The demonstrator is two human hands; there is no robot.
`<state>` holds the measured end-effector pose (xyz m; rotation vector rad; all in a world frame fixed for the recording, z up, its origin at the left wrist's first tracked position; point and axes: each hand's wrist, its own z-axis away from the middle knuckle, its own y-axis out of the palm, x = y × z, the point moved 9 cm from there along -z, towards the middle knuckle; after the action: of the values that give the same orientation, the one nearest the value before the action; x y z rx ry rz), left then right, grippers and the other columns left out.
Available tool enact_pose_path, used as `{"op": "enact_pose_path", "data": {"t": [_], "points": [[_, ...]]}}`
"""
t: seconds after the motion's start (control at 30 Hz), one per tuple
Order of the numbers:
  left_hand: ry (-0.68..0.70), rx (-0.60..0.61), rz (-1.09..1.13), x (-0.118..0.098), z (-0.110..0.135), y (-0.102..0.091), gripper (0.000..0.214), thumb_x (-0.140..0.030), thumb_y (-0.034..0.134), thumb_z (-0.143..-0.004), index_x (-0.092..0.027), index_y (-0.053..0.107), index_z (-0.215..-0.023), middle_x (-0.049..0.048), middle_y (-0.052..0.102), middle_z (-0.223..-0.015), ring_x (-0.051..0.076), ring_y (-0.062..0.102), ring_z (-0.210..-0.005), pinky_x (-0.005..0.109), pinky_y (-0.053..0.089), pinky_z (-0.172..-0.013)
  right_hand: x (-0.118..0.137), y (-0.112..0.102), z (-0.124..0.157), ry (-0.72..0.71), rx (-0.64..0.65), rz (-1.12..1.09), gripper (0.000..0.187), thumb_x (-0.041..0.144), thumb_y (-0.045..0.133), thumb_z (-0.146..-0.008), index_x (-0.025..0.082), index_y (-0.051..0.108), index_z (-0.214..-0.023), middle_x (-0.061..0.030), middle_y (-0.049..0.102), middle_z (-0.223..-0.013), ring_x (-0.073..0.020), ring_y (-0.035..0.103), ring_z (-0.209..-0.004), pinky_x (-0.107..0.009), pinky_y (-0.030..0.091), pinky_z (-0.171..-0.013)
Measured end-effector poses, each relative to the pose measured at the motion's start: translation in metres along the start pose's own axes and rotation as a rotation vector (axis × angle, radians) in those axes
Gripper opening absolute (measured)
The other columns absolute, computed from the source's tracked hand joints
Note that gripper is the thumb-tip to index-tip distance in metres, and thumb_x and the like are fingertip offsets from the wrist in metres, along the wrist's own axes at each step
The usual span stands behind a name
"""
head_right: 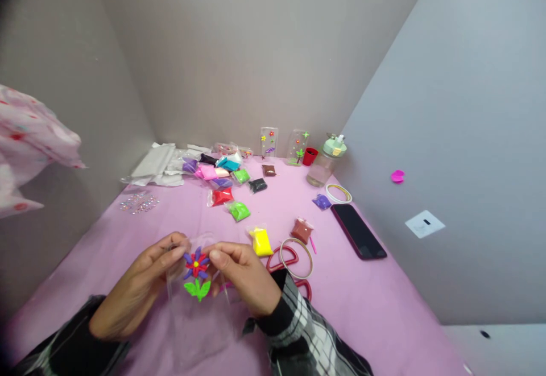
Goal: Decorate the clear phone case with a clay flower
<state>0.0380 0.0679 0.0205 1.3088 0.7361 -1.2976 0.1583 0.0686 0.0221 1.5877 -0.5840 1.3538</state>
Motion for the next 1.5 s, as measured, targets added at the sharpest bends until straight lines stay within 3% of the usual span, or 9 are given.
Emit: {"op": "enact_pose_path", "data": {"t": [0.2,0.6,0.8,0.97,1.5], "points": [[0.008,0.025,-0.001,-0.0001,-0.0008,0.002,0.022,-0.042,0.063,-0.087,-0.021,0.055,-0.085,-0.0008,0.052,-0.08,0.017,0.049,-0.078,0.028,0.036,-0.068,0.0017,0.0006,0.0,0.001,0.004,-0.014,0.038,0.05,0.065,-0.087,0.014,0.073,-0.098,-0.001,0.062,-0.073,-0.0066,0.057,-0.055,-0.017,0.047,-0.049],[0.015,0.048,-0.05,-0.0012,0.0001,0.0036,0.024,-0.044,0.063,-0.087,-0.02,0.059,-0.082,-0.0018,0.052,-0.076,0.014,0.045,-0.07,0.027,0.035,-0.064,0.0011,-0.0012,0.0008,-0.008,-0.001,0.026,0.04,0.052,0.063,-0.088,0.014,0.073,-0.098,-0.0004,0.06,-0.072,-0.0075,0.056,-0.055,-0.019,0.047,-0.05],[0.043,0.089,-0.111,-0.0013,0.0009,0.0028,0.027,-0.047,0.055,-0.092,-0.021,0.059,-0.086,-0.0011,0.051,-0.077,0.016,0.045,-0.072,0.029,0.035,-0.068,0.0038,-0.0026,0.0013,-0.007,-0.029,0.058,0.04,0.052,0.063,-0.088,0.015,0.073,-0.098,-0.0013,0.061,-0.073,-0.0082,0.056,-0.056,-0.02,0.047,-0.051],[0.038,0.141,-0.138,0.0002,0.0001,0.0056,0.02,-0.042,0.062,-0.088,-0.022,0.057,-0.085,-0.0007,0.056,-0.082,0.017,0.048,-0.079,0.029,0.036,-0.073,0.0078,-0.0014,0.0009,-0.025,-0.029,0.095,0.04,0.051,0.062,-0.09,0.014,0.074,-0.1,-0.0018,0.06,-0.073,-0.0084,0.056,-0.06,-0.019,0.048,-0.054],[0.013,0.109,-0.128,0.0001,0.0019,0.0064,0.02,-0.041,0.063,-0.087,-0.022,0.056,-0.082,-0.001,0.056,-0.078,0.017,0.049,-0.075,0.029,0.037,-0.072,0.0097,0.0014,0.0011,-0.029,-0.022,0.118,0.042,0.053,0.061,-0.089,0.014,0.073,-0.098,-0.0012,0.06,-0.072,-0.0086,0.057,-0.06,-0.02,0.049,-0.055]]}}
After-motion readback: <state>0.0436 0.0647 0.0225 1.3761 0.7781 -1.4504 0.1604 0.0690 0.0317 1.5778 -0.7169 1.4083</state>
